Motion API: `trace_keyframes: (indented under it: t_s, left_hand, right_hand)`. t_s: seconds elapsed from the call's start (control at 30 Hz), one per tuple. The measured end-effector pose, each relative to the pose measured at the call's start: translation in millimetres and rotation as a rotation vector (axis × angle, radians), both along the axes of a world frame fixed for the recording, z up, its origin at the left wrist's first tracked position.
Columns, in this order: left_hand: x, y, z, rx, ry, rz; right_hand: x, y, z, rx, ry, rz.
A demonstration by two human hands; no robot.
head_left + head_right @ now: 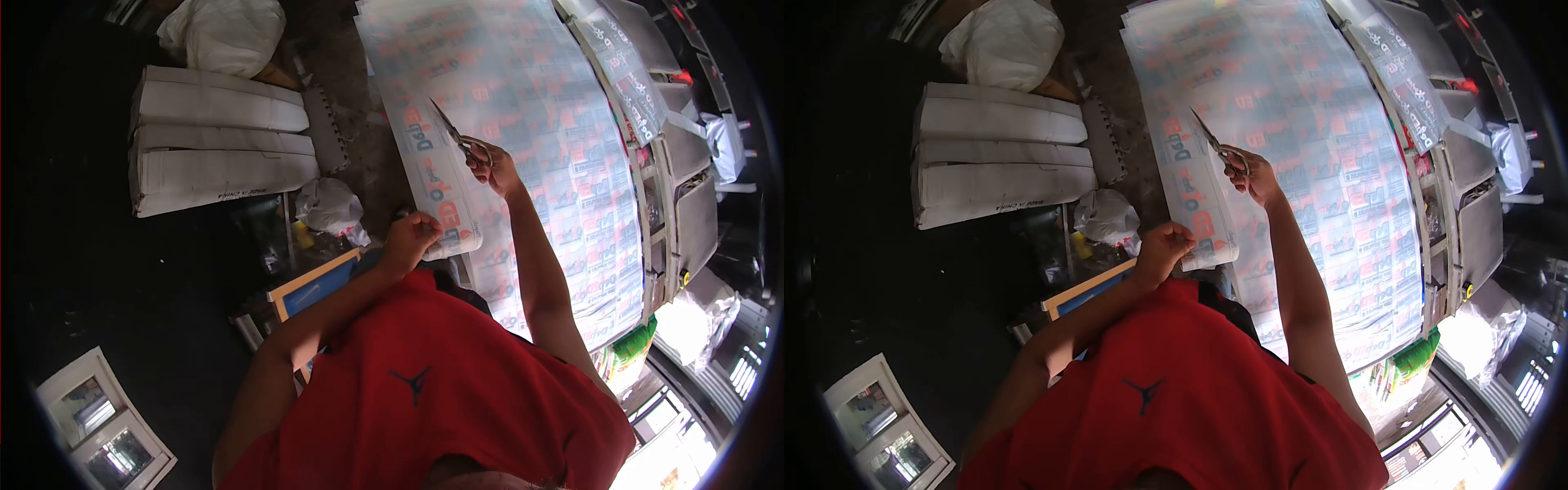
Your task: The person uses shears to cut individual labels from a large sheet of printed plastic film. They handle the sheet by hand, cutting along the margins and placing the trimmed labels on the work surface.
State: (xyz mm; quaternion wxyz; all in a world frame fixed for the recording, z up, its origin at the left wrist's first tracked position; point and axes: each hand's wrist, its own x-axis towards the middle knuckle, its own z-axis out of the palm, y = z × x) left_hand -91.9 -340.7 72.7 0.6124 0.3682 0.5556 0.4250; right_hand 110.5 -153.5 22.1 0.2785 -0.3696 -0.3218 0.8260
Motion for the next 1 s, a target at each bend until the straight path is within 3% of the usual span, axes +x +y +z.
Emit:
trace_keyframes:
  t_s: [0.23,0.4,0.7,0.9,1.0]
  left_hand:
    - [-12.7,13.0,13.9,-0.105,-0.036,-0.011]
    - [-14.8,10.9,17.1,-0.112,-0.085,-0.087]
    - [-21.9,19.3,12.2,-0.133,-0.142,-0.096]
    - [-23.7,18.7,27.8,-0.196,-0.208,-0.246]
    - [-30.6,24.0,23.8,-0.181,-0.251,-0.423]
  right_hand:
    - [-28.3,4.7,2.8,0.008,0.036,0.002]
    - [-45.3,-1.3,-5.5,-0.044,0.084,-0.163]
    - [-55.2,18.5,-13.3,0.0,0.01,-0.055]
    - [-85.9,50.8,-41.3,0.109,-0.042,-0.181]
    - [-102.0,61.6,-21.1,0.029,-0.06,-0.224]
